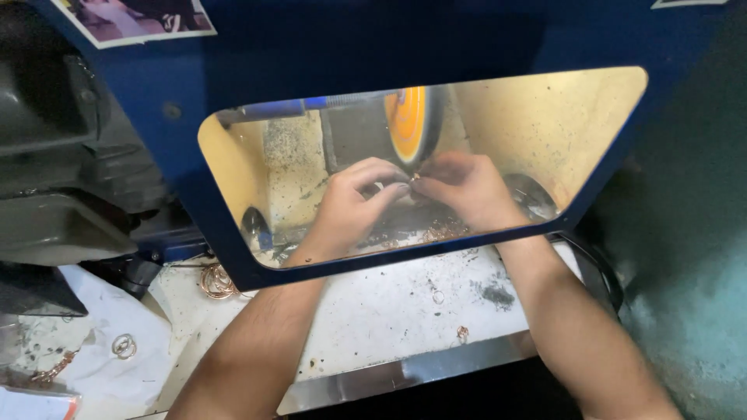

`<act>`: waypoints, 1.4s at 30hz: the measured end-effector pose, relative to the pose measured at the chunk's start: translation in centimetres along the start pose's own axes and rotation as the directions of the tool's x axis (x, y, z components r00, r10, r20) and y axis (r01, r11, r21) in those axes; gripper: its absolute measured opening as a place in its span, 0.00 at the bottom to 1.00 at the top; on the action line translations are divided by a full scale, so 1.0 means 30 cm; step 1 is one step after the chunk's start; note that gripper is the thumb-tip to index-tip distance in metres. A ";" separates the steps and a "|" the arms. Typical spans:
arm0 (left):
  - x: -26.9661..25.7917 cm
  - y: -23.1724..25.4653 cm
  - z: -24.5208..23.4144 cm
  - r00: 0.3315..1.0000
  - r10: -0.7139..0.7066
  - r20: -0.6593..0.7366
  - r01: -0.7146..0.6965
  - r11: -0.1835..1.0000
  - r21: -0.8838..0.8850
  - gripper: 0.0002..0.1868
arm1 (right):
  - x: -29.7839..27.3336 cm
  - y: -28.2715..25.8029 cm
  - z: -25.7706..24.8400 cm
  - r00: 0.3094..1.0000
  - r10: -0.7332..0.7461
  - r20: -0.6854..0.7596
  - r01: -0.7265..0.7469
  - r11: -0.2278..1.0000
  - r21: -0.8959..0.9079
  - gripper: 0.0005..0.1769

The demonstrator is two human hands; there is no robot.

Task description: Polishing small jewelry components using a rotating polishing wheel inside a protective enclosure.

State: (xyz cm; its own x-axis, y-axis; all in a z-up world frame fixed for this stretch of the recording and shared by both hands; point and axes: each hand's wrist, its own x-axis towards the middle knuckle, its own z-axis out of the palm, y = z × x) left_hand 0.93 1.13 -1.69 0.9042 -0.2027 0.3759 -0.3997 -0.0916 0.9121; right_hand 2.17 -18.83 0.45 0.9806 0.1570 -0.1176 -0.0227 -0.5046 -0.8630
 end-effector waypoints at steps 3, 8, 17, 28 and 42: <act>0.023 -0.037 0.001 0.997 0.077 0.032 -0.078 0.997 0.025 0.04 | -0.003 0.048 -0.018 0.965 -0.226 -0.133 0.239 0.967 0.090 0.16; 0.027 -0.053 0.018 0.991 0.132 0.025 -0.134 0.985 0.107 0.04 | -0.024 -0.011 -0.024 0.954 -0.280 -0.107 0.291 0.951 0.103 0.12; 0.004 0.043 0.033 0.977 0.163 -0.135 -0.148 0.982 0.118 0.03 | -0.024 0.049 -0.002 0.961 -0.225 -0.159 0.257 0.940 0.223 0.16; -0.016 0.050 0.078 0.951 0.082 -0.297 -0.061 0.995 0.082 0.04 | 0.028 0.104 0.050 0.964 -0.125 -0.236 0.202 0.919 0.337 0.13; -0.023 0.053 0.067 0.926 0.224 -0.304 -0.188 0.971 0.145 0.09 | -0.021 0.032 0.054 0.864 -0.338 -0.374 0.440 0.868 0.232 0.11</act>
State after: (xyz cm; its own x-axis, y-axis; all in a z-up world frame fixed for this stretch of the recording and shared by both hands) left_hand -0.63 -0.82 -0.82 0.7933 0.0879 0.6024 -0.5798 -0.1927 0.7917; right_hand 1.23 -18.04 -1.12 0.9275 -0.0118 0.3736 0.3662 -0.1722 -0.9145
